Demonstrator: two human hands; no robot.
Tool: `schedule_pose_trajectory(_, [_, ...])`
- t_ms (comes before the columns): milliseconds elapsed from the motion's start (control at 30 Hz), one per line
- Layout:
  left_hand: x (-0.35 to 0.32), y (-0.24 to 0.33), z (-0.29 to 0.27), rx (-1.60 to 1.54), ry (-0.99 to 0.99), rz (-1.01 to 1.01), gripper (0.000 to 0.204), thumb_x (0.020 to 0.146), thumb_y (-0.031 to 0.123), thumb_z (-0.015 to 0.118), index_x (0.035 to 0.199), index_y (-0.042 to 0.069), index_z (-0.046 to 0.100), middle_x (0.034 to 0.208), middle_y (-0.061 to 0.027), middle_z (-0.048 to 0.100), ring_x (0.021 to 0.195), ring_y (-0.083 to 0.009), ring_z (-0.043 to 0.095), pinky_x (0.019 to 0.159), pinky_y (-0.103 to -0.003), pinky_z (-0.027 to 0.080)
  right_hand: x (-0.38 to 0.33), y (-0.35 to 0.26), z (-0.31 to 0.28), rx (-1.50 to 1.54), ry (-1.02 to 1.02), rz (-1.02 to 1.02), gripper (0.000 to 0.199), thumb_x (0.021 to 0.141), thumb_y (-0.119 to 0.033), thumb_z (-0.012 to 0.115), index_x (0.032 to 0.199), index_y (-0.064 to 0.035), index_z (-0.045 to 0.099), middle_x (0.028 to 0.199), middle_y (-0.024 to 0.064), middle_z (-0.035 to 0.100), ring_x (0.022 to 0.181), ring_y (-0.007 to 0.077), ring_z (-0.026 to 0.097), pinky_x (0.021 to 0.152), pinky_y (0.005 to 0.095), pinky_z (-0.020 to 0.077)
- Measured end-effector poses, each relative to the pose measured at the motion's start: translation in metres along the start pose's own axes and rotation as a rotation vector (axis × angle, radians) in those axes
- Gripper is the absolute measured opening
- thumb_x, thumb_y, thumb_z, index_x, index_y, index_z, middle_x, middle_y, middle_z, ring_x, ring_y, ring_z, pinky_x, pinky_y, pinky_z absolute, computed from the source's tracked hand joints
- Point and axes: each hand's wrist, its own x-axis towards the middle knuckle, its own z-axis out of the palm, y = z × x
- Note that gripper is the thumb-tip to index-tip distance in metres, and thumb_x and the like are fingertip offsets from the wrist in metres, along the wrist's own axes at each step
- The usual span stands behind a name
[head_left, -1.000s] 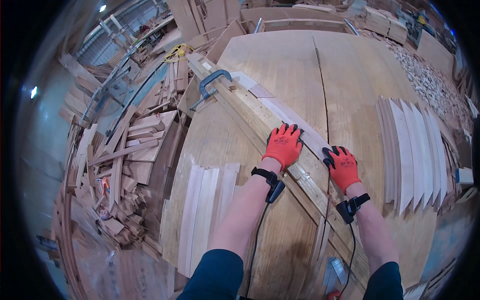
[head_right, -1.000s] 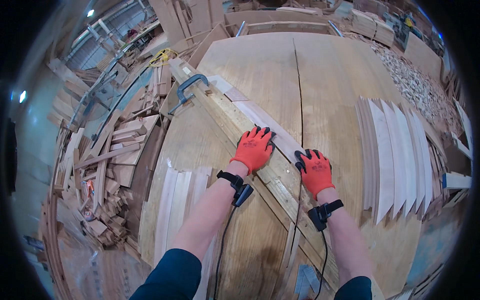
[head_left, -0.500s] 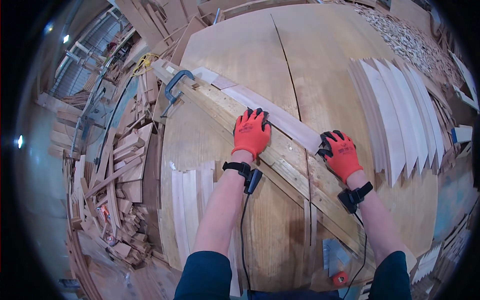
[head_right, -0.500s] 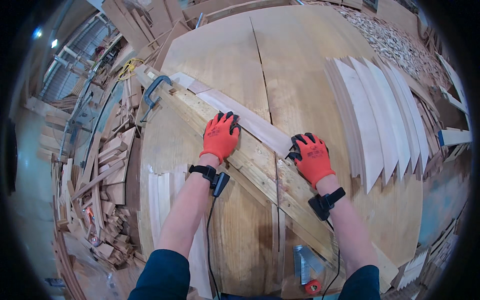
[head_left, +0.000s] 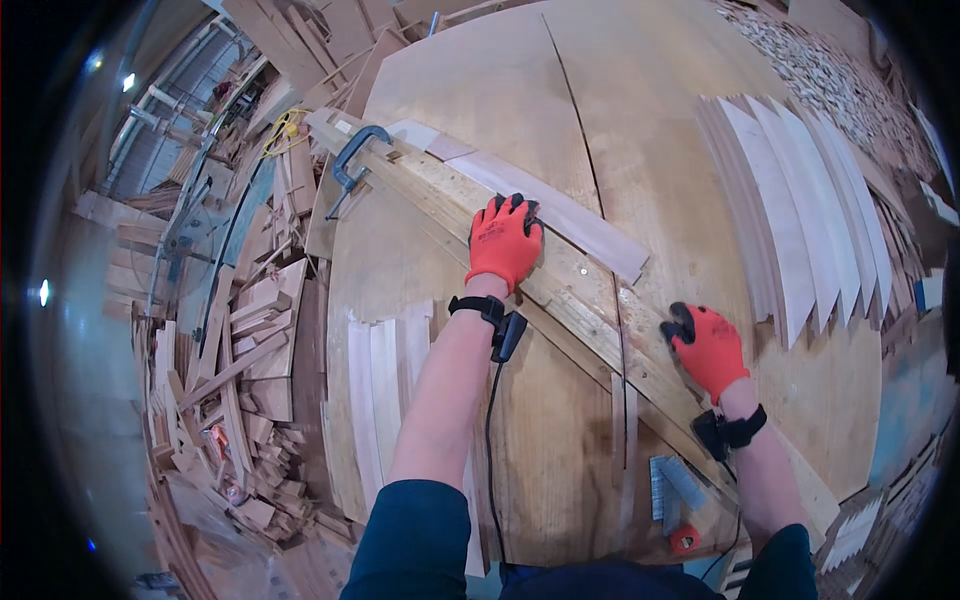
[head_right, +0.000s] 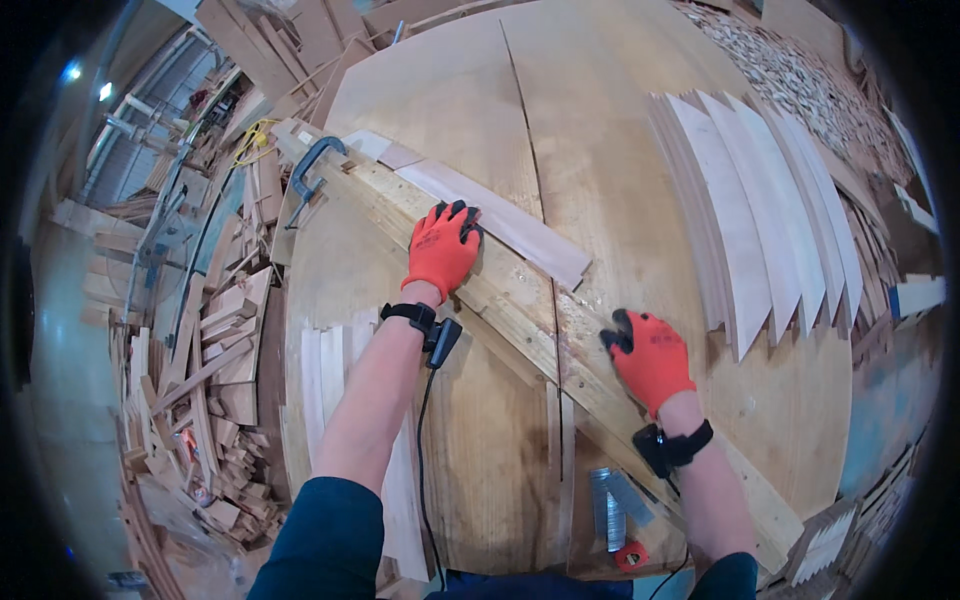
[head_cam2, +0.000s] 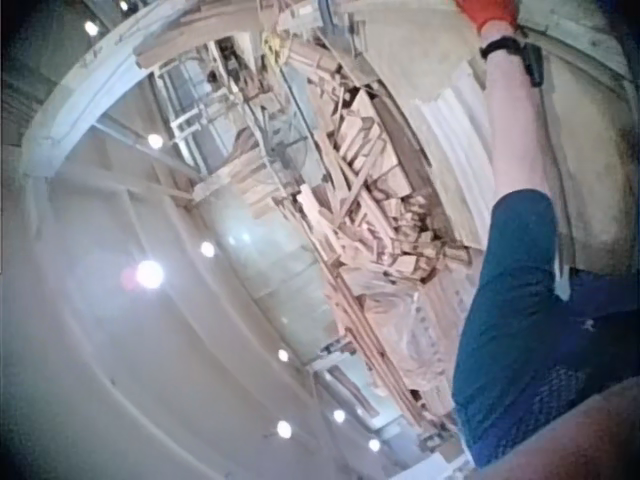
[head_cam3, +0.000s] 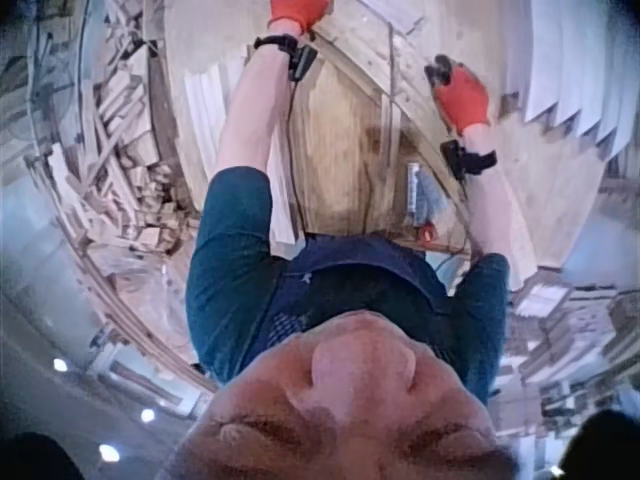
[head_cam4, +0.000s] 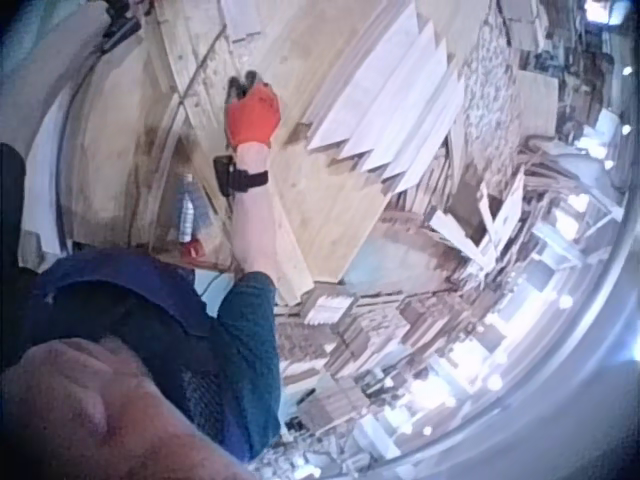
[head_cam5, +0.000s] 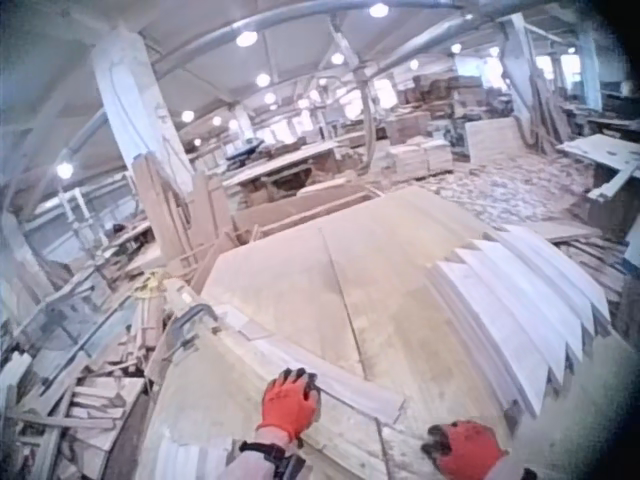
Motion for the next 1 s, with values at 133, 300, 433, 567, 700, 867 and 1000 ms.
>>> schedule_pose_trajectory(133, [0.026,-0.034,0.026,0.0,-0.004,-0.013,0.048,0.093,0.036,0.054,0.134,0.012,0.062,0.147,-0.0102,0.054,0.139,-0.0322,0.042,0.118,-0.043,0.027,0.023,-0.032,0.019,-0.026,-0.015,0.013,0.037,0.086,-0.035,0.074,0.113,-0.0105,0.068,0.108,0.0134,0.065,0.103,0.0325,0.064,0.086,0.0447,0.0518])
schedule_pose_trajectory(300, [0.065,-0.087,0.058,0.01,-0.07,-0.036,0.049,0.094,0.037,0.052,0.135,0.012,0.061,0.149,-0.0099,0.052,0.141,-0.0325,0.039,0.119,-0.045,0.024,0.081,-0.049,0.071,0.072,-0.006,0.136,0.037,0.081,-0.032,0.078,0.105,-0.0069,0.066,0.103,0.0141,0.066,0.099,0.0328,0.065,0.085,0.0434,0.0514])
schedule_pose_trajectory(433, [0.093,-0.124,0.091,-0.004,-0.094,-0.043,0.05,0.095,0.038,0.051,0.137,0.011,0.06,0.151,-0.0099,0.049,0.143,-0.0329,0.036,0.121,-0.048,0.021,0.12,-0.054,0.112,0.047,0.027,0.182,0.037,0.08,-0.03,0.079,0.104,-0.0059,0.064,0.102,0.0145,0.067,0.098,0.0333,0.065,0.084,0.0432,0.0512])
schedule_pose_trajectory(567, [0.118,-0.138,0.122,-0.025,-0.127,-0.059,0.05,0.097,0.039,0.049,0.138,0.012,0.059,0.152,-0.0103,0.048,0.145,-0.0334,0.034,0.122,-0.049,0.019,0.149,-0.052,0.124,-0.094,0.015,0.213,0.035,0.08,-0.029,0.078,0.103,-0.0065,0.064,0.102,0.0141,0.067,0.099,0.0329,0.065,0.085,0.0432,0.051])
schedule_pose_trajectory(700, [0.139,-0.146,0.141,-0.026,-0.154,-0.057,0.051,0.097,0.039,0.048,0.138,0.012,0.059,0.153,-0.0108,0.047,0.146,-0.0333,0.033,0.123,-0.05,0.017,0.173,-0.051,0.136,-0.136,-0.014,0.285,0.035,0.08,-0.03,0.077,0.103,-0.007,0.064,0.105,0.0134,0.067,0.102,0.0325,0.065,0.086,0.043,0.0509])
schedule_pose_trajectory(867, [0.164,-0.15,0.163,-0.053,-0.174,-0.059,0.052,0.098,0.04,0.047,0.139,0.011,0.058,0.154,-0.0115,0.046,0.147,-0.0342,0.032,0.123,-0.05,0.015,0.205,-0.046,0.138,-0.162,-0.033,0.31,0.035,0.081,-0.03,0.077,0.104,-0.0078,0.064,0.107,0.0129,0.067,0.104,0.0321,0.064,0.087,0.0428,0.0511])
schedule_pose_trajectory(1000, [0.188,-0.153,0.177,-0.069,-0.169,-0.066,0.05,0.098,0.039,0.047,0.139,0.012,0.058,0.154,-0.0122,0.046,0.147,-0.0352,0.032,0.123,-0.051,0.016,0.233,-0.044,0.135,-0.182,-0.053,0.332,0.035,0.081,-0.03,0.077,0.105,-0.0086,0.064,0.108,0.0128,0.067,0.104,0.0324,0.064,0.087,0.0432,0.0512])
